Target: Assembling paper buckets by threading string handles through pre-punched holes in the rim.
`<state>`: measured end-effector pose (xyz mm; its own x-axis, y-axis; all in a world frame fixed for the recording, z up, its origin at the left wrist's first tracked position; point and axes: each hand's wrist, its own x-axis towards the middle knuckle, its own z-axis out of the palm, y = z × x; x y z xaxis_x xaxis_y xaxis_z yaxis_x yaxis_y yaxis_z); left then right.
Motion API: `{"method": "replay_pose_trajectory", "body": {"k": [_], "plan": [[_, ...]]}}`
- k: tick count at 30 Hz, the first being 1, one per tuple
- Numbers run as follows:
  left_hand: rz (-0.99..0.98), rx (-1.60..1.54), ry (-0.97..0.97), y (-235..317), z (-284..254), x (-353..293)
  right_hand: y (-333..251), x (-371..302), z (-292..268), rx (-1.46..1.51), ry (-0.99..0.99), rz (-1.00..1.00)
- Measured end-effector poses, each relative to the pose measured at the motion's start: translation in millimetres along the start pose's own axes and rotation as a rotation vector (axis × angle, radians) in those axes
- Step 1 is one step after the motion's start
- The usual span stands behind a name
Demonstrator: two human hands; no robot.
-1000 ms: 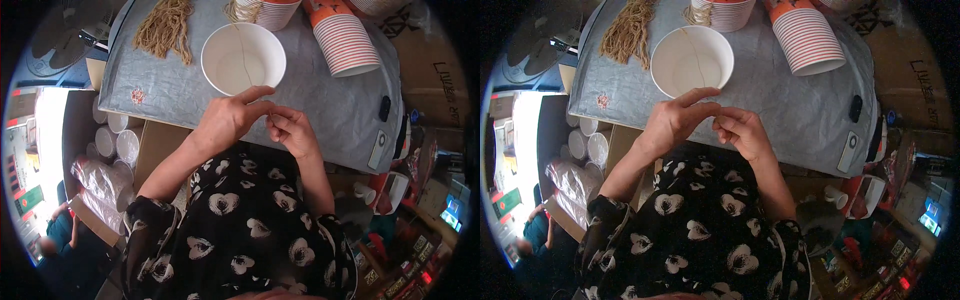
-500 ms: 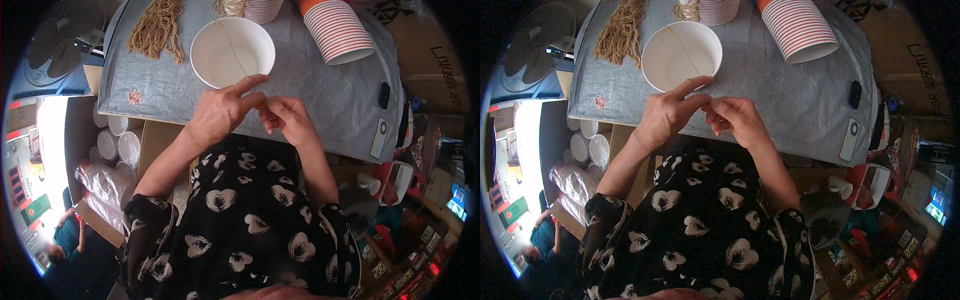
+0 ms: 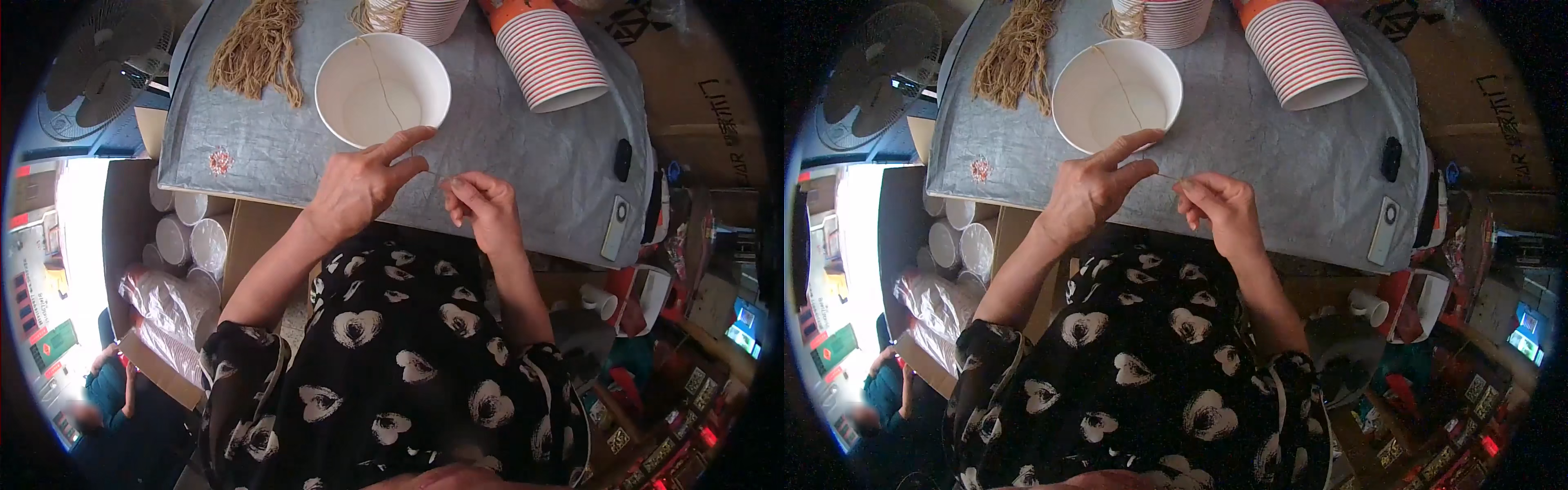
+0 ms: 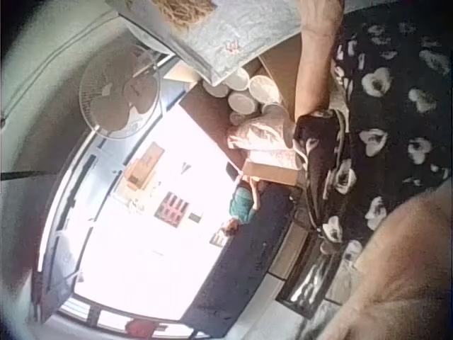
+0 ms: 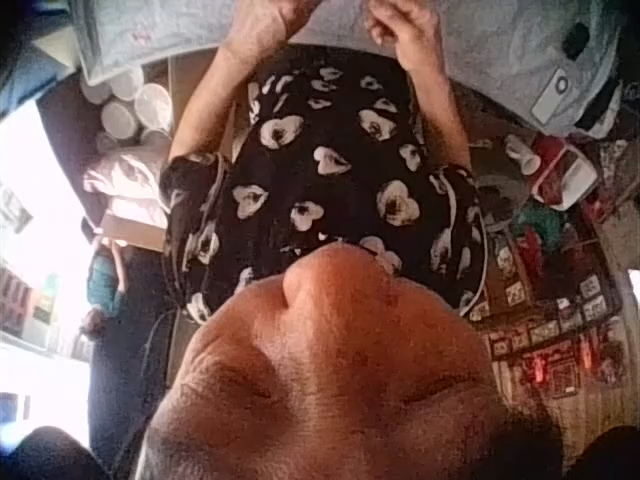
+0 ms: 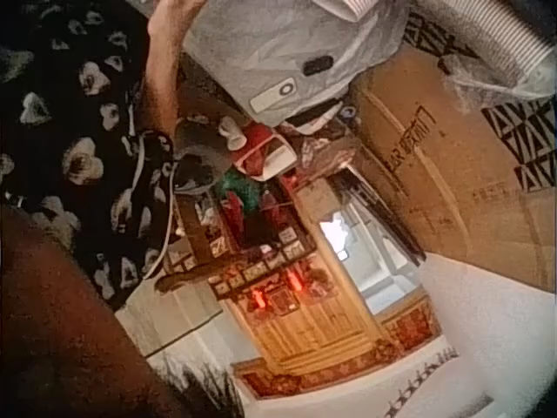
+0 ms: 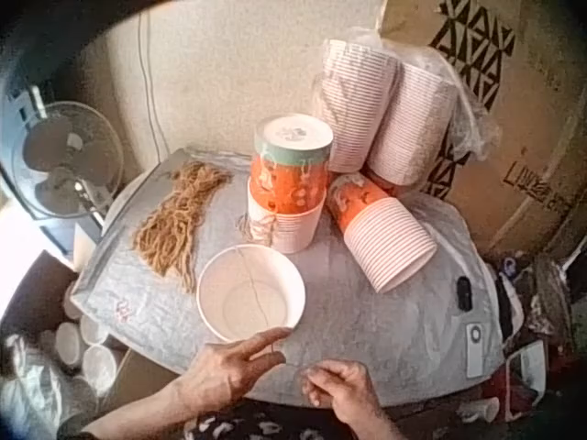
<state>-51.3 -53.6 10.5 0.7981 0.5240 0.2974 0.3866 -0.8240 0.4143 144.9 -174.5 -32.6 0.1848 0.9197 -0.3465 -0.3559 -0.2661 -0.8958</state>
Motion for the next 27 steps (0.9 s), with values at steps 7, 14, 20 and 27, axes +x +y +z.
{"method": "replay_pose_trajectory", "body": {"k": [7,14,20,27], "plan": [[-0.171,-0.366,0.219,-5.2,-5.6,4.5,-1.1,-3.7,9.4,-0.139,0.162,-0.306],[-0.369,0.042,-0.226,4.7,-19.0,24.7,-39.6,7.4,19.3,-0.561,-0.021,-0.683],[-0.371,-0.044,-0.186,-4.7,-15.6,23.7,-60.1,21.0,21.9,-0.762,-0.123,-0.781],[-0.386,-0.328,-0.346,-15.0,-26.0,24.4,-63.6,55.2,24.3,-0.858,-0.169,-0.723]]}}
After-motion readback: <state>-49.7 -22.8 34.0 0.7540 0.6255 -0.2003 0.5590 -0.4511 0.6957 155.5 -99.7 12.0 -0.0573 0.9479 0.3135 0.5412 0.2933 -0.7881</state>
